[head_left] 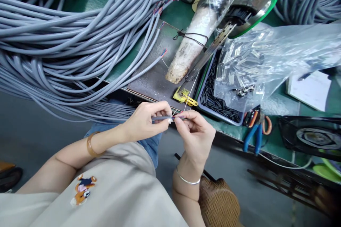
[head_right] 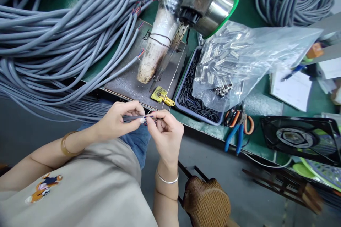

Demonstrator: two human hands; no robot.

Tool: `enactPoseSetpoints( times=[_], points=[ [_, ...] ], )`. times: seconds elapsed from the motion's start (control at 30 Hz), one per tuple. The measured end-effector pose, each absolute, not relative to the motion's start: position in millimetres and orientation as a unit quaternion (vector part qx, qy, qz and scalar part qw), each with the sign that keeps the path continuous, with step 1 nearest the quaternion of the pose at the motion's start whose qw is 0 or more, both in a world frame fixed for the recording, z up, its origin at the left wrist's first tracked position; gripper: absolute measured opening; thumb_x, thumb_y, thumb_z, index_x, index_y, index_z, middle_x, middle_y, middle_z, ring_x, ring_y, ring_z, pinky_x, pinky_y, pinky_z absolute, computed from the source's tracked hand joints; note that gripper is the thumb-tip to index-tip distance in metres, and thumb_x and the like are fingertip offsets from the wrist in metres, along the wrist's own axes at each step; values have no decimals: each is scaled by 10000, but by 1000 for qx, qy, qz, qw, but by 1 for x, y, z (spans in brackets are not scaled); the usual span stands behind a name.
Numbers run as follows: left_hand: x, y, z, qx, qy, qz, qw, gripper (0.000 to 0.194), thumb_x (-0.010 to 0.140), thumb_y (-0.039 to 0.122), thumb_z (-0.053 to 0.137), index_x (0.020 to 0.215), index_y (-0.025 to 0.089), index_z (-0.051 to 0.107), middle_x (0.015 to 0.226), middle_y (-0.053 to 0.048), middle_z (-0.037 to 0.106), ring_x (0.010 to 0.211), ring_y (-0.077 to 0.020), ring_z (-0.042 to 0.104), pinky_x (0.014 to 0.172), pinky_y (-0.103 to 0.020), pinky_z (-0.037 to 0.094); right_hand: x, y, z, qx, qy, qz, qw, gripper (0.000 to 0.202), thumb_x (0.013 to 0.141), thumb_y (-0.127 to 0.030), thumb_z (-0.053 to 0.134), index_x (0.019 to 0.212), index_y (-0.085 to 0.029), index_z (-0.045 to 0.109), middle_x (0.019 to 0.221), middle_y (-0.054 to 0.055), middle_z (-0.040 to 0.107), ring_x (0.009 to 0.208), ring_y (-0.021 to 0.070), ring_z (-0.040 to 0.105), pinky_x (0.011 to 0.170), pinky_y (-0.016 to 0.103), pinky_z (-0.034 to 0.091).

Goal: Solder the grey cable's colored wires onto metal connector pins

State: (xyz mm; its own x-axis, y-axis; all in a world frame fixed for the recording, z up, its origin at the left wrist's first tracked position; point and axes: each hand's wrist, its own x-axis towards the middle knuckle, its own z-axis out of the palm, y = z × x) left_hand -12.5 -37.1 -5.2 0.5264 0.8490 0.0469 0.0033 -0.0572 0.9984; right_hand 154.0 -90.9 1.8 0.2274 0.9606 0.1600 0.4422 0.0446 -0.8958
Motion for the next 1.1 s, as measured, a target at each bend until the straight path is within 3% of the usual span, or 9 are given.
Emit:
enactPoseSetpoints(
  times=[0.13,0.2,0.33,0.53,0.67,0.9,1.0,1.1],
  points=[
    [-8,-35,-4,430,330,355,762,255,835,263,684,1049,157,596,768,36,593,510,-57,516,483,-194,427,142,-96,-5,-604,-644,45,468,125,871,-121,733,933,-229,728,824,-19,717,508,40,432,486,203,371],
    [-8,-33,-3,403,325,338,786,288,824,260,700,1078,133,648,697,42,576,503,-56,492,472,-186,393,138,-96,-6,-590,-660,8,466,178,859,-93,741,964,-236,727,834,-20,731,526,43,461,500,200,388],
    [-10,-31,-1,397,310,341,794,193,825,259,726,953,116,705,614,39,554,510,-55,469,483,-180,373,134,-94,-4,-603,-618,84,498,91,886,-146,731,912,-233,719,807,-36,697,484,35,376,440,207,309],
    [-10,-32,-5,412,300,369,777,231,828,298,775,907,158,608,737,20,574,557,-66,528,482,-172,449,133,-93,-2,-641,-506,239,525,107,906,-287,731,831,-212,716,707,-37,591,515,60,389,473,238,298],
    [-7,-34,-5,433,300,397,752,199,810,261,770,887,150,624,854,-22,636,624,-61,553,535,-164,477,137,-93,-2,-633,-472,300,536,128,888,-316,747,816,-214,720,687,-37,597,506,61,383,463,231,298],
    [-8,-36,5,543,350,421,638,93,822,215,700,784,153,642,739,-5,614,658,-85,515,611,-201,445,140,-92,0,-618,-483,296,545,98,888,-284,756,817,-224,724,718,-39,617,521,59,398,486,228,313],
    [-9,-35,6,541,342,424,641,66,812,200,682,798,151,639,819,-34,661,728,-104,579,644,-206,466,141,-93,1,-624,-500,281,531,120,902,-316,746,836,-217,731,738,-25,628,557,76,449,514,237,346],
    [-8,-34,8,516,333,398,682,75,821,202,671,808,148,621,770,-11,622,687,-90,563,635,-201,469,141,-96,3,-637,-520,255,508,134,925,-319,719,849,-209,733,760,-8,636,606,94,499,549,249,375]
  ],
)
